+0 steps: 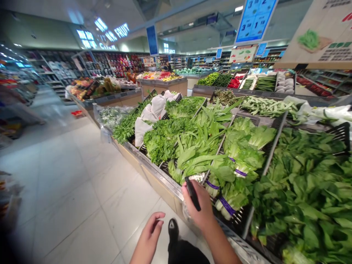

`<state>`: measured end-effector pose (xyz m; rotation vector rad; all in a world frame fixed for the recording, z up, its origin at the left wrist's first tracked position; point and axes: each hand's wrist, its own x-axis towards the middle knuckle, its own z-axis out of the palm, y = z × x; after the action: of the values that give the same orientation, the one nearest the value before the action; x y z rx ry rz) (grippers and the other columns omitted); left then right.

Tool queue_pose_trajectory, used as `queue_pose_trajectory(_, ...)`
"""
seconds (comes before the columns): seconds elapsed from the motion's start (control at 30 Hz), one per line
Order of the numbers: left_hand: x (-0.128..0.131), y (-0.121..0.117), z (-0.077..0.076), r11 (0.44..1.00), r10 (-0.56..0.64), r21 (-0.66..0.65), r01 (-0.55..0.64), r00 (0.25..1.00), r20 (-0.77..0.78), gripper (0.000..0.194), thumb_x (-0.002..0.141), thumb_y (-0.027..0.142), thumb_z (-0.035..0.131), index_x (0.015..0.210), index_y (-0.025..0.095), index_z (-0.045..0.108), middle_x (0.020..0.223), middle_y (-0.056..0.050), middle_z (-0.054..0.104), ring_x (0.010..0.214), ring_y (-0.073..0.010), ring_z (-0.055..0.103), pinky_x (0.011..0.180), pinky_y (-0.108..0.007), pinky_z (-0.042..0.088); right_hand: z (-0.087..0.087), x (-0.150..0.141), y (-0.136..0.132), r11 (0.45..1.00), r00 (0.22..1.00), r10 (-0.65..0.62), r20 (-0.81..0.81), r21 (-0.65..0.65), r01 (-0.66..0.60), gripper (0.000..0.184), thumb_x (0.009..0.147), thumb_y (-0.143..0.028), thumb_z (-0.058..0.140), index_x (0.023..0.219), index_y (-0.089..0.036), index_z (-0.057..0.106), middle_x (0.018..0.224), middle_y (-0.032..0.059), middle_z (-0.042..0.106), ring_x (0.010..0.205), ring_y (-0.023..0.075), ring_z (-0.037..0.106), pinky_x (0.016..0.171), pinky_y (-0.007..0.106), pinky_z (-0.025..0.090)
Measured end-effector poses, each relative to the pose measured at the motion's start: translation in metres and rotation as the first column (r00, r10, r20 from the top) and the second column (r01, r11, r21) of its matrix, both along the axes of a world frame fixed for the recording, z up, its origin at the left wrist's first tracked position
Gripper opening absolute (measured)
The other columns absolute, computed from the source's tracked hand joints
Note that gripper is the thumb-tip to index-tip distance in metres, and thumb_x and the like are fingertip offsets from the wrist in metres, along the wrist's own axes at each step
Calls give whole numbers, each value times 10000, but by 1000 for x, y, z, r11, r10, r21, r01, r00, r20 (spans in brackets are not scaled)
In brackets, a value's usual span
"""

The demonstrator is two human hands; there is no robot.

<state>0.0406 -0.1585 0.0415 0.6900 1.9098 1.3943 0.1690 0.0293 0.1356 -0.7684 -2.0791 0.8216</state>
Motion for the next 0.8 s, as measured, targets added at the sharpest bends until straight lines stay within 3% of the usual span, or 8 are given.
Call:
queue_pose_trajectory(0.17, -62, 36, 7, 1000, -9, -27, 7, 998, -65, 460, 895, 647, 590, 1110, 255, 695, 1219, -102, 745, 1244, -331, 644, 1079, -447, 499, 5, -15, 70, 943, 943, -318, -95, -134, 304, 437, 981, -588, 524, 790, -220, 662, 670, 30, 669, 633, 216, 635, 598, 304, 486)
queue_pose_trajectory(0.27, -98, 56, 13, 999, -47, -32, 43, 992, -118, 436, 934, 621, 550, 1135, 259, 685, 1240, -103, 729, 1257, -323, 633, 1111, -466, 469, 19, -21, 105, 953, 954, -298, -33, -63, 295, 380, 993, -559, 530, 954, -223, 703, 866, 55, 744, 810, 241, 694, 725, 315, 510)
queue_pose_trajectory(0.33, -118, 67, 16, 998, -64, -32, 60, 988, -140, 425, 940, 608, 547, 1136, 256, 683, 1234, -104, 727, 1237, -321, 639, 1117, -476, 460, 28, -28, 119, 979, 976, -204, 71, 24, 203, 364, 1000, -532, 522, 859, -230, 667, 799, 43, 712, 757, 227, 673, 698, 309, 481)
queue_pose_trajectory(0.43, -134, 80, 18, 998, -54, -19, 52, 988, -145, 417, 932, 597, 559, 1127, 248, 681, 1201, -106, 731, 1197, -325, 651, 1089, -481, 477, 35, -40, 130, 992, 968, -78, 238, 115, 52, 409, 1002, -503, 496, 698, -238, 563, 687, 29, 637, 653, 204, 612, 624, 303, 418)
queue_pose_trajectory(0.5, -137, 88, 17, 997, -73, -8, 73, 987, -142, 397, 943, 574, 556, 1130, 249, 685, 1185, -100, 733, 1168, -316, 661, 1071, -471, 490, 35, -46, 133, 995, 954, -52, 294, 98, 24, 402, 1007, -499, 486, 718, -234, 577, 707, 29, 652, 655, 199, 612, 614, 297, 412)
queue_pose_trajectory(0.6, -136, 101, 15, 990, -137, 13, 139, 982, -127, 361, 959, 531, 554, 1126, 246, 701, 1171, -93, 739, 1137, -302, 675, 1055, -457, 506, 34, -46, 136, 998, 944, -69, 324, 34, 62, 390, 1013, -520, 483, 796, -228, 624, 744, 23, 687, 682, 201, 642, 632, 289, 432)
queue_pose_trajectory(0.73, -138, 119, 14, 971, -226, 46, 233, 967, -116, 334, 970, 489, 550, 1129, 244, 711, 1180, -94, 748, 1178, -301, 669, 1065, -445, 505, 31, -35, 133, 976, 901, -218, 376, 75, 205, 433, 1010, -544, 460, 733, -235, 583, 685, 22, 657, 664, 215, 640, 627, 298, 415)
queue_pose_trajectory(0.8, -142, 126, 14, 958, -275, 55, 283, 954, -117, 330, 972, 481, 549, 1133, 244, 713, 1193, -95, 749, 1192, -300, 666, 1077, -444, 497, 30, -30, 127, 975, 894, -221, 391, 60, 215, 417, 1010, -543, 461, 751, -239, 582, 690, 18, 655, 662, 211, 634, 624, 297, 409)
